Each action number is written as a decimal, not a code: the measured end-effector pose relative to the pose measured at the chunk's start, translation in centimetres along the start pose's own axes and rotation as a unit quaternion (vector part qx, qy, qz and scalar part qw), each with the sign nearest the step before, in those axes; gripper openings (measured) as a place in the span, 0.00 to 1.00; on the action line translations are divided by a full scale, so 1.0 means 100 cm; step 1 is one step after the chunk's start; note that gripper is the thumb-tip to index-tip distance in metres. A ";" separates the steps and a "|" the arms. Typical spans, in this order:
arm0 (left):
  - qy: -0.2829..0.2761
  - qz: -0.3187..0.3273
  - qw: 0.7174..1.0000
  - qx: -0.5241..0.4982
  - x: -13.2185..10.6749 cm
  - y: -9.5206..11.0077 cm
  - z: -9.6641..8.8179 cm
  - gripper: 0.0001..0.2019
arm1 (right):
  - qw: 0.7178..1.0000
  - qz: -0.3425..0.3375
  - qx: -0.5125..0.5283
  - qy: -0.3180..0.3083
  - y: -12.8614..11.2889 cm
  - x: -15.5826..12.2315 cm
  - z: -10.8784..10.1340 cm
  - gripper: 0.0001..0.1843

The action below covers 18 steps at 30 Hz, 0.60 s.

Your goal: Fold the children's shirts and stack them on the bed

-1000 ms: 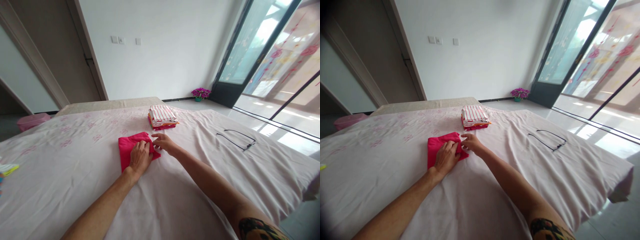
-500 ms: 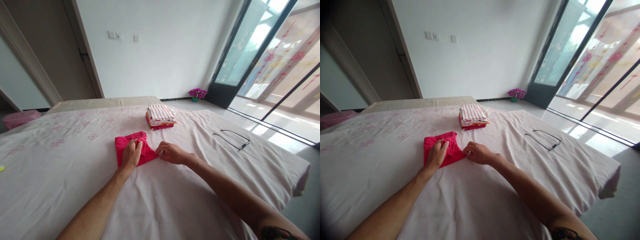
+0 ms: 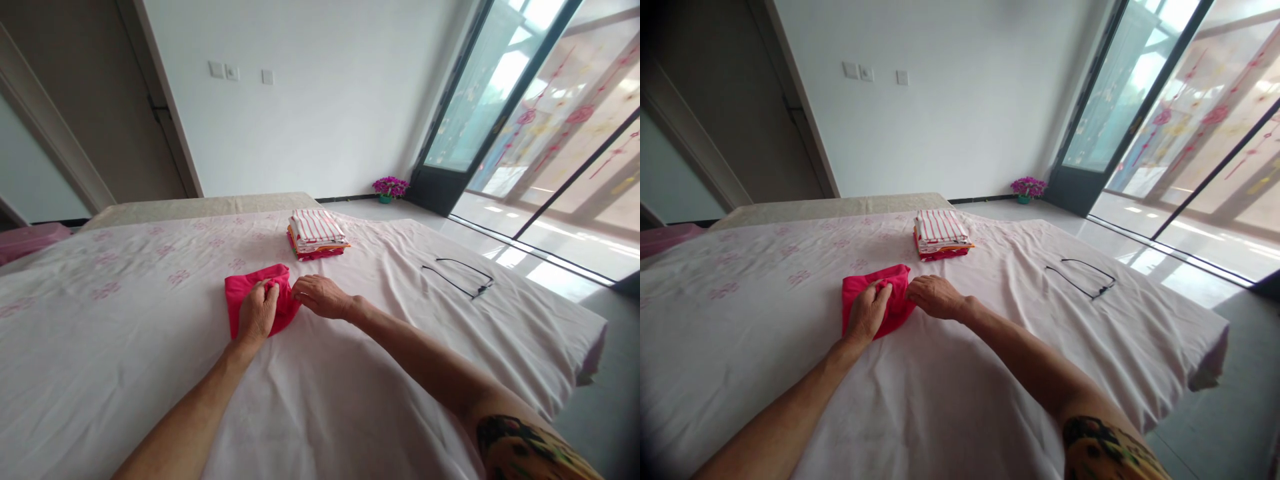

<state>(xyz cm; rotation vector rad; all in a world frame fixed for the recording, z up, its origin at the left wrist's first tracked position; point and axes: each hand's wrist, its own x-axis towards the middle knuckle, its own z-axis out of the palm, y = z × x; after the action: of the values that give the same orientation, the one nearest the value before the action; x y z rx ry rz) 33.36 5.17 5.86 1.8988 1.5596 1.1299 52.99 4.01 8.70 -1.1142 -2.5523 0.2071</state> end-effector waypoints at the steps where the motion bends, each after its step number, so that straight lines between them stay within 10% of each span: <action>1: 0.004 0.006 1.000 0.000 -0.001 0.000 0.001 0.18 | 1.000 0.002 0.000 -0.002 0.001 0.005 0.005 0.11; 9: -0.016 0.090 0.996 0.020 -0.007 0.006 0.004 0.19 | 0.985 0.156 0.055 0.056 0.013 0.020 0.035 0.07; 18: -0.102 0.203 0.951 0.211 -0.033 0.027 -0.001 0.18 | 0.931 0.293 0.105 0.188 0.025 0.023 0.011 0.13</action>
<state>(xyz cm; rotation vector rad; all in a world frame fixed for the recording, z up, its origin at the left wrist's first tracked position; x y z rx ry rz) 34.74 1.25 6.89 2.6199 1.4139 0.7467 52.83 7.43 7.60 -1.6196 -1.7678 0.3602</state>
